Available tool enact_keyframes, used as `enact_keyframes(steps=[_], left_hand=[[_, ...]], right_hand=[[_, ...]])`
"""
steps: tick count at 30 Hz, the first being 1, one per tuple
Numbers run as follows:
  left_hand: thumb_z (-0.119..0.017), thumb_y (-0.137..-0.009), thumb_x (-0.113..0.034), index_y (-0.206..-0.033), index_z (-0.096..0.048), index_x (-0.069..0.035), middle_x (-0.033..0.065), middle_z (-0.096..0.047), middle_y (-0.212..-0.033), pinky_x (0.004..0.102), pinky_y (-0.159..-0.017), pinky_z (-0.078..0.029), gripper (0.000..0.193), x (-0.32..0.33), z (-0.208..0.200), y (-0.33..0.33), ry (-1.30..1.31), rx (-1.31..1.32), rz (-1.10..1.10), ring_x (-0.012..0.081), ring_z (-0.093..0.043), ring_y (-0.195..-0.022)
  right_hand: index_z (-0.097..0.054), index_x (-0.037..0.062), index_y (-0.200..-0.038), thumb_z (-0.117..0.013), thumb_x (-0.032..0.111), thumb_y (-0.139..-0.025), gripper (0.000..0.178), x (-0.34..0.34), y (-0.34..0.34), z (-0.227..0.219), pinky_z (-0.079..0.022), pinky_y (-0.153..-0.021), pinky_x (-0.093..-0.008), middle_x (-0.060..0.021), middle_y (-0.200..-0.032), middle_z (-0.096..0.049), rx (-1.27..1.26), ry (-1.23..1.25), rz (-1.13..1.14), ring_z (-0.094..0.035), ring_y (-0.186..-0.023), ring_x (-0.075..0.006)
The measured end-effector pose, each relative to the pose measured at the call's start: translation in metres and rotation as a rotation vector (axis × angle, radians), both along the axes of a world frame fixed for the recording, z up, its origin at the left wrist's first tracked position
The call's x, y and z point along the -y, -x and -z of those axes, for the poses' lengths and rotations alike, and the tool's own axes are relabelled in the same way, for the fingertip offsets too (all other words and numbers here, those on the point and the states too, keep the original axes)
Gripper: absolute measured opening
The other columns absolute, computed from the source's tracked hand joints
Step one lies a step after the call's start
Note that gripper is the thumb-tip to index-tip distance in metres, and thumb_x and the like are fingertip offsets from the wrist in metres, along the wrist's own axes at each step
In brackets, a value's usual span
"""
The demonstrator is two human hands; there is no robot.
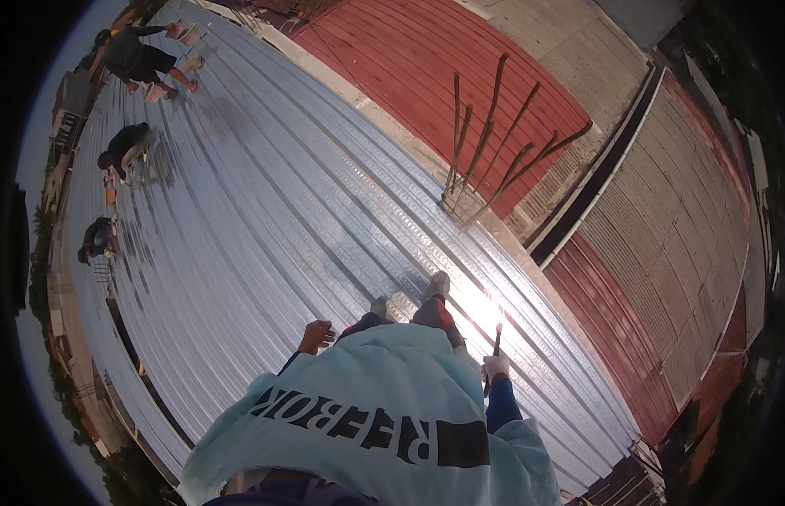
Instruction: The person uses tin snips to cut a corrugated metal sheet on a rooftop. They reposition the sheet and continue cutting along its length while walking across the roof surface.
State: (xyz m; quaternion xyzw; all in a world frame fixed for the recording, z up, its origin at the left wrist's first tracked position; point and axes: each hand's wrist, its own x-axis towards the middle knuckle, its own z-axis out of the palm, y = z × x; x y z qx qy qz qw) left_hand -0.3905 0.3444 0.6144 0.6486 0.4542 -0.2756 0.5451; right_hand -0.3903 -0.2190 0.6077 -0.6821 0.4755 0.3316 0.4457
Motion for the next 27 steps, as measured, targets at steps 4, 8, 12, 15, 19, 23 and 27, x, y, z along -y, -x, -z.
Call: enact_keyframes(steps=[4,8,12,15,19,23,27], left_hand=[[-0.058,-0.102,-0.034,-0.124,-0.062,-0.005,0.0115,-0.074,-0.102,0.033,-0.068,-0.053,0.037,-0.034,-0.025,-0.022,0.018,0.105,0.051,0.0195,-0.072,-0.083],[-0.056,-0.104,-0.036,-0.127,-0.061,-0.003,0.0142,-0.074,-0.109,0.035,-0.074,-0.054,0.04,-0.06,-0.019,-0.021,0.029,-0.028,0.367,0.0224,-0.072,-0.089],[-0.054,-0.106,-0.037,-0.12,-0.064,0.0,0.0161,-0.075,-0.102,0.0378,-0.078,-0.057,0.04,-0.094,0.007,-0.003,-0.084,-0.38,0.776,0.0251,-0.074,-0.091],[-0.054,-0.106,-0.036,-0.112,-0.067,0.002,0.0169,-0.075,-0.095,0.0386,-0.074,-0.059,0.04,-0.173,0.077,0.009,-0.266,-0.003,1.537,0.0273,-0.075,-0.086],[-0.054,-0.106,-0.034,-0.107,-0.067,0.003,0.0167,-0.075,-0.09,0.0389,-0.064,-0.06,0.039,-0.133,0.059,-0.036,-0.223,0.01,1.046,0.0287,-0.075,-0.074],[-0.056,-0.104,-0.034,-0.11,-0.064,-0.001,0.014,-0.075,-0.087,0.037,-0.056,-0.057,0.034,-0.044,0.026,-0.102,-0.092,-0.061,0.716,0.0254,-0.073,-0.067],[-0.056,-0.104,-0.036,-0.114,-0.061,-0.007,0.0106,-0.074,-0.087,0.0332,-0.051,-0.049,0.031,0.085,0.022,-0.144,-0.169,-0.154,0.815,0.0216,-0.07,-0.065]], right_hand=[[-0.066,-0.0073,-0.09,-0.058,0.011,-0.09,0.02,-0.049,0.024,-0.027,-0.049,-0.044,-0.0384,-0.0134,-0.065,-0.063,-0.026,0.064,-0.201,-0.064,-0.051,-0.0241],[-0.066,-0.0075,-0.098,-0.059,0.015,-0.089,0.025,-0.097,0.091,-0.05,-0.051,-0.047,-0.039,-0.0112,-0.068,-0.065,0.002,0.042,0.252,-0.067,-0.057,-0.023],[-0.069,-0.0065,-0.095,-0.06,0.021,-0.088,0.03,-0.131,0.171,-0.061,-0.057,-0.066,-0.0479,-0.021,-0.078,-0.071,0.03,0.148,0.177,-0.073,-0.075,-0.0368],[-0.074,-0.0044,-0.097,-0.062,0.026,-0.086,0.035,-0.154,0.249,-0.028,-0.056,-0.083,-0.0504,-0.0295,-0.092,-0.073,-0.057,0.169,0.265,-0.072,-0.094,-0.0444],[-0.076,-0.0012,-0.102,-0.066,0.032,-0.086,0.039,-0.166,0.323,-0.018,-0.057,-0.084,-0.0488,-0.0295,-0.096,-0.073,-0.171,0.19,0.311,-0.073,-0.097,-0.0419],[-0.075,-0.0005,-0.103,-0.066,0.033,-0.087,0.039,-0.155,0.36,-0.008,-0.057,-0.081,-0.0466,-0.0272,-0.097,-0.074,-0.075,0.075,0.268,-0.073,-0.096,-0.0402],[-0.073,-0.0049,-0.097,-0.066,0.028,-0.085,0.036,-0.095,0.346,0.0,-0.056,-0.069,-0.0414,-0.0184,-0.082,-0.072,-0.091,0.012,0.644,-0.073,-0.079,-0.0281]])
